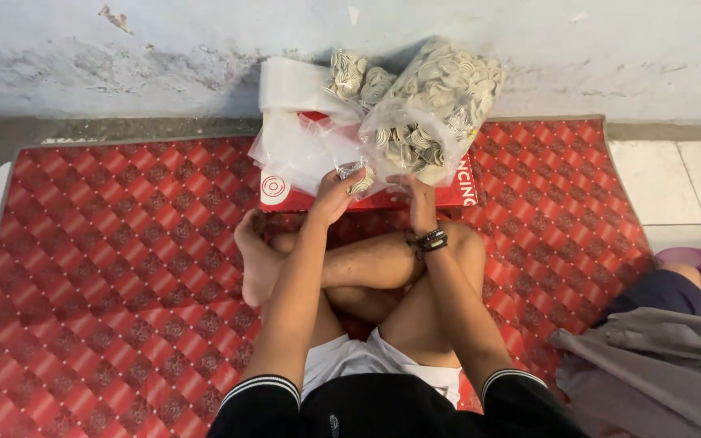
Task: A person sitting on the floor packs small decorative rings into a plastic bag.
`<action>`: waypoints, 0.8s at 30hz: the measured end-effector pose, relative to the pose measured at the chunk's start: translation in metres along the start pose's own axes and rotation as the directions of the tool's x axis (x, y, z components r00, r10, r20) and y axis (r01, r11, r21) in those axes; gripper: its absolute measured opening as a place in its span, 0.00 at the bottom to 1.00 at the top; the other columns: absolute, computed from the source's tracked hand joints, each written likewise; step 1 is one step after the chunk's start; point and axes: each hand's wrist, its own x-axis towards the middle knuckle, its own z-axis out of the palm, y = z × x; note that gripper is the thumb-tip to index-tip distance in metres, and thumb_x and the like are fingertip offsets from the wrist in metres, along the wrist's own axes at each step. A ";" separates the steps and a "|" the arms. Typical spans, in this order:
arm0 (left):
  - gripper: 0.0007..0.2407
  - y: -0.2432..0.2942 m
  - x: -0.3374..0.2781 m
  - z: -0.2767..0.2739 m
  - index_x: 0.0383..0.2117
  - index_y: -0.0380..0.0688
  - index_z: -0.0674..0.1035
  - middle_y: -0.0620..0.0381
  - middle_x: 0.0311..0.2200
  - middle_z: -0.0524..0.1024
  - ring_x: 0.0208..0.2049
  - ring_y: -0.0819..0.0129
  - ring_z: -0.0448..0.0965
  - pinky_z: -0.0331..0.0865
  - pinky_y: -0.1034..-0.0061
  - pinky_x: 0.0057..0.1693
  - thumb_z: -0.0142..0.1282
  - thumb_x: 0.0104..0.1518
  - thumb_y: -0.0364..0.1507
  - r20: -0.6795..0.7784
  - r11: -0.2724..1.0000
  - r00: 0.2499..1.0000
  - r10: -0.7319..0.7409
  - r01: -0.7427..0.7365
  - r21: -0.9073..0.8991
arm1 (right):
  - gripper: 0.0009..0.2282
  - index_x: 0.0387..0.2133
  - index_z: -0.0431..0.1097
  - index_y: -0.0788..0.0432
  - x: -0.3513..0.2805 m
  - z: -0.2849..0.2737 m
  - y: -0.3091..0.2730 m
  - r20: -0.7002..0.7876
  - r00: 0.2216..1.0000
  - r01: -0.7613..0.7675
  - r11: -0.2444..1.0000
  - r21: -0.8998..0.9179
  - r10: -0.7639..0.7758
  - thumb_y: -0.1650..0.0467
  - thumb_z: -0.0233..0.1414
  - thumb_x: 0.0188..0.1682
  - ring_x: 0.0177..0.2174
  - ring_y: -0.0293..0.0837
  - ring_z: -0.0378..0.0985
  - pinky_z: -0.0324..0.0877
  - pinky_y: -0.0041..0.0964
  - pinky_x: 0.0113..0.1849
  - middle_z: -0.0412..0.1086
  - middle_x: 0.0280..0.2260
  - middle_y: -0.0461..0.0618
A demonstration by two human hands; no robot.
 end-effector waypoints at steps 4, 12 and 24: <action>0.19 0.005 -0.009 0.009 0.45 0.32 0.81 0.46 0.36 0.81 0.36 0.51 0.86 0.85 0.57 0.42 0.77 0.47 0.22 0.000 1.000 1.000 -0.001 0.001 0.013 | 0.23 0.43 0.80 0.63 -0.008 0.013 -0.015 0.027 1.000 -0.011 1.000 -0.012 0.011 0.57 0.44 0.62 0.37 0.50 0.83 0.80 0.40 0.37 0.79 0.44 0.57; 0.19 0.005 -0.009 0.006 0.44 0.31 0.82 0.48 0.35 0.81 0.37 0.54 0.86 0.85 0.60 0.44 0.78 0.47 0.23 0.006 0.999 1.000 0.005 -0.005 0.043 | 0.19 0.34 0.79 0.67 -0.026 0.033 -0.051 0.077 0.997 -0.021 0.998 -0.064 0.026 0.60 0.53 0.60 0.31 0.51 0.81 0.82 0.46 0.36 0.75 0.31 0.57; 0.16 0.013 -0.020 0.012 0.40 0.34 0.83 0.54 0.31 0.83 0.33 0.66 0.86 0.84 0.70 0.44 0.77 0.46 0.21 0.086 0.987 0.996 -0.020 0.006 0.161 | 0.21 0.31 0.81 0.60 -0.030 0.036 -0.054 0.103 0.989 -0.076 0.958 -0.277 0.108 0.55 0.53 0.59 0.35 0.44 0.78 0.78 0.47 0.39 0.77 0.34 0.51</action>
